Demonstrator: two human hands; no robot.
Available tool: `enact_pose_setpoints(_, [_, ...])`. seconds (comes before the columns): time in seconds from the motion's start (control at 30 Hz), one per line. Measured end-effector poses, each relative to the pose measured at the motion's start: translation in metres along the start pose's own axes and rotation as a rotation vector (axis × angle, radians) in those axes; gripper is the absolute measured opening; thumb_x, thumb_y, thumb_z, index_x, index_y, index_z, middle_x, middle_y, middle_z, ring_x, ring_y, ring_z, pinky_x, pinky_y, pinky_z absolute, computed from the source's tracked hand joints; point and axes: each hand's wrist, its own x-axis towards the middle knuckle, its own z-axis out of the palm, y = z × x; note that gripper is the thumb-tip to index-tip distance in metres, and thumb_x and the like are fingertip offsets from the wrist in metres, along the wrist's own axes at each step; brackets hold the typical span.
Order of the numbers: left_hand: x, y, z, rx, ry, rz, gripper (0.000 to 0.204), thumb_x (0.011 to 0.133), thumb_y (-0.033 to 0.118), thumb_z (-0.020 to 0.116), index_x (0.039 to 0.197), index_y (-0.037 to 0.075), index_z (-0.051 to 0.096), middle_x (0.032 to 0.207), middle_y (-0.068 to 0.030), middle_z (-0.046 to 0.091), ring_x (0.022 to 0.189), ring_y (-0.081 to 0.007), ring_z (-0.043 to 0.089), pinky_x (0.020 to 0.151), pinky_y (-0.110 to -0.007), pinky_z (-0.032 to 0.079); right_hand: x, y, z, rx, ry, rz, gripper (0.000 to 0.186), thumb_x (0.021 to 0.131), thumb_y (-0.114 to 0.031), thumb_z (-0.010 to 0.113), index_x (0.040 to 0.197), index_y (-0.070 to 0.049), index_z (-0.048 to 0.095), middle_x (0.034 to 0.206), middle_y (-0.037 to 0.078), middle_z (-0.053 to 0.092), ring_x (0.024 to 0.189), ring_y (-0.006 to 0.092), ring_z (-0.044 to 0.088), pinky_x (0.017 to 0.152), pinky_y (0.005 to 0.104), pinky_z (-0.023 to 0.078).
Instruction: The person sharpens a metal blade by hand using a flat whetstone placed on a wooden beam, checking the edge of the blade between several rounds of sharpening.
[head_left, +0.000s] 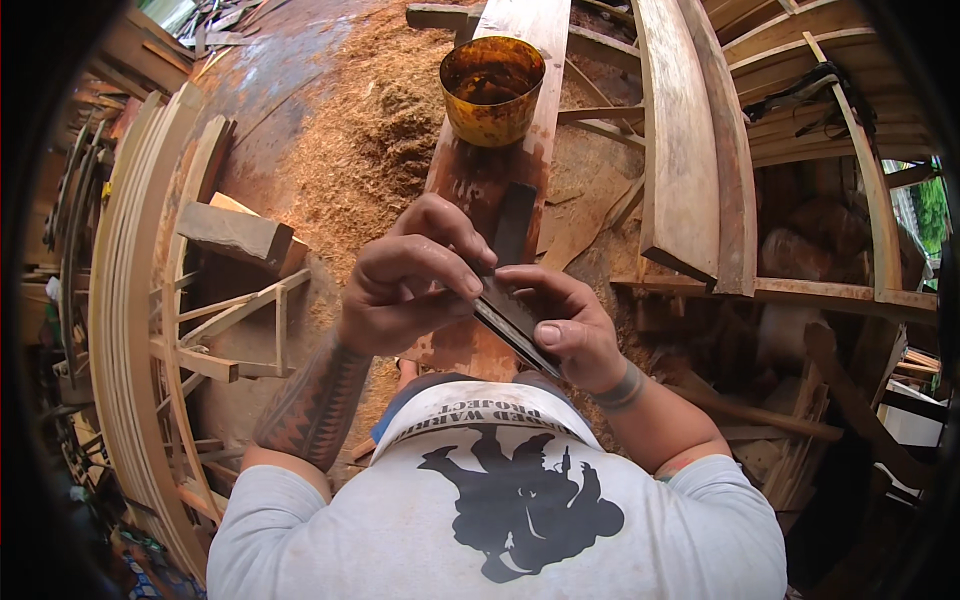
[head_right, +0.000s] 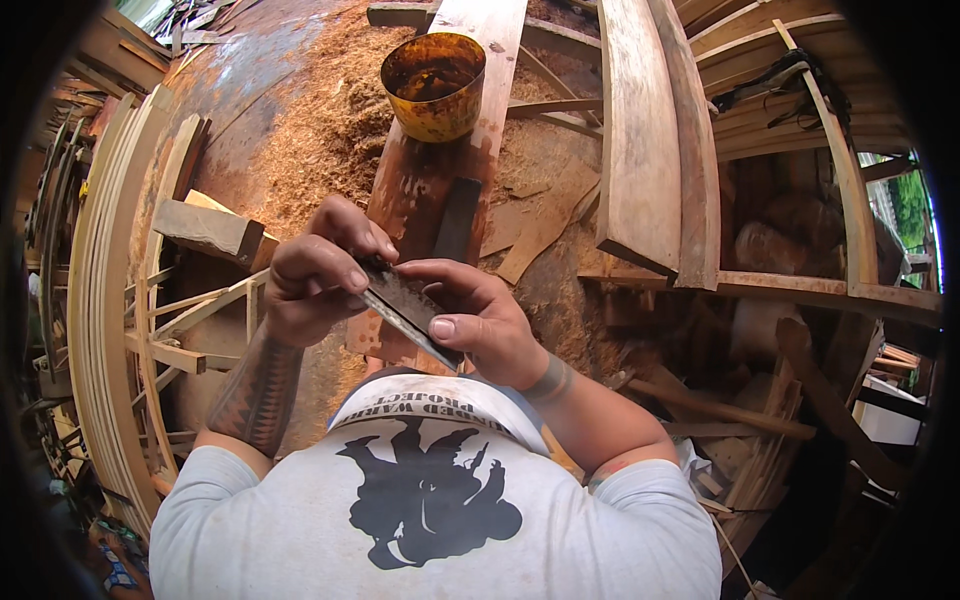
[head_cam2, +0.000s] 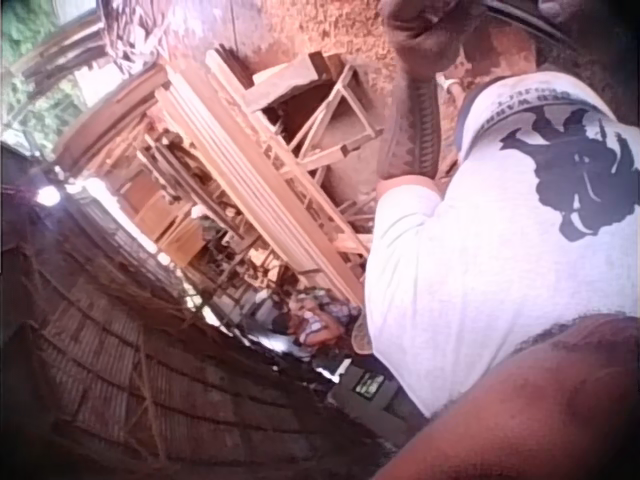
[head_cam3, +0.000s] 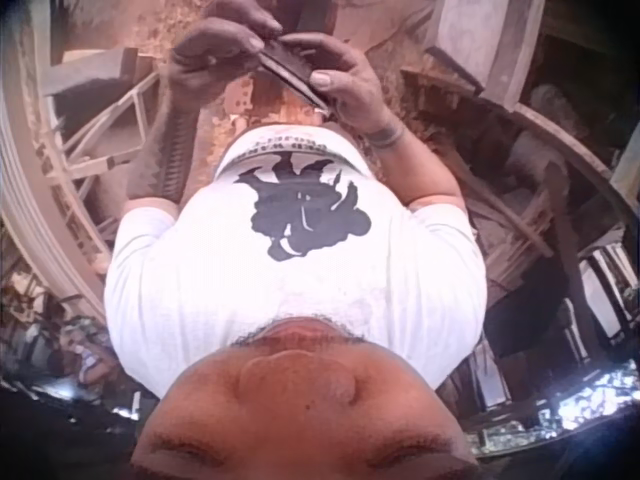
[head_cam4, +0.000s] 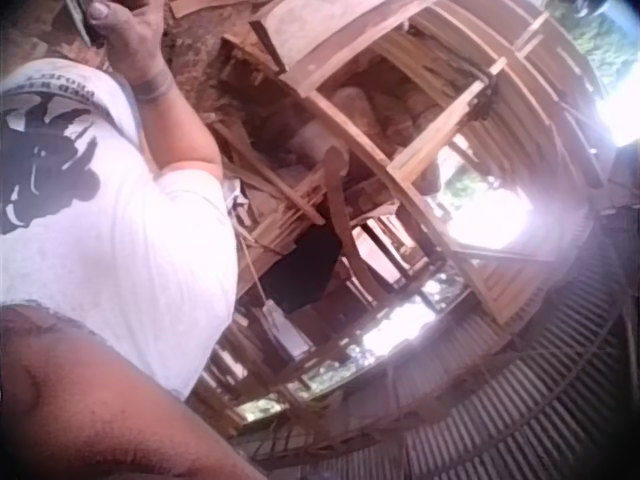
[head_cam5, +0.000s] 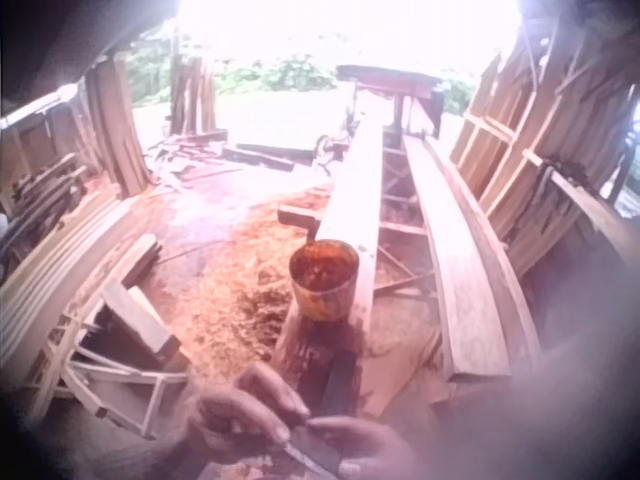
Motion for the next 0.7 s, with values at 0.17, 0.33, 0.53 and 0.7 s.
enact_pose_setpoints(0.17, [0.001,-0.002,0.003,0.03,0.061,0.096,0.036,0.096,-0.004,0.085,0.129,0.006,0.073,0.143,-0.0134,0.054,0.137,-0.0271,0.065,0.12,-0.046,0.054,-0.001,-0.007,0.01,-0.035,0.033,-0.132,0.076,0.095,-0.019,0.089,0.157,0.008,0.057,0.142,0.017,0.074,0.128,0.0217,0.073,0.115,0.0364,0.056])
enact_pose_setpoints(0.33, [-0.003,-0.009,-0.001,-0.088,0.024,0.068,0.052,0.098,-0.006,0.083,0.144,0.001,0.06,0.148,-0.0185,0.053,0.137,-0.0285,0.066,0.118,-0.043,0.059,-0.002,-0.015,0.011,-0.273,0.022,-0.258,0.076,0.095,-0.018,0.091,0.157,0.01,0.057,0.142,0.017,0.073,0.128,0.0206,0.072,0.115,0.0371,0.056])
enact_pose_setpoints(0.53, [-0.003,-0.011,-0.001,-0.135,0.021,0.085,0.051,0.098,-0.006,0.083,0.143,0.0,0.059,0.148,-0.023,0.058,0.135,-0.0282,0.069,0.114,-0.042,0.062,-0.003,-0.022,0.014,-0.335,-0.001,-0.297,0.075,0.094,-0.012,0.09,0.156,0.012,0.056,0.144,0.017,0.073,0.131,0.0205,0.071,0.115,0.0366,0.055])
enact_pose_setpoints(0.7, [-0.005,-0.012,0.001,-0.201,0.037,0.064,0.052,0.099,-0.005,0.082,0.145,0.002,0.058,0.151,-0.0256,0.059,0.132,-0.0297,0.072,0.111,-0.041,0.064,-0.001,-0.024,0.015,-0.423,-0.041,-0.375,0.075,0.094,-0.01,0.09,0.157,0.013,0.056,0.147,0.019,0.071,0.132,0.0215,0.07,0.116,0.0363,0.054])
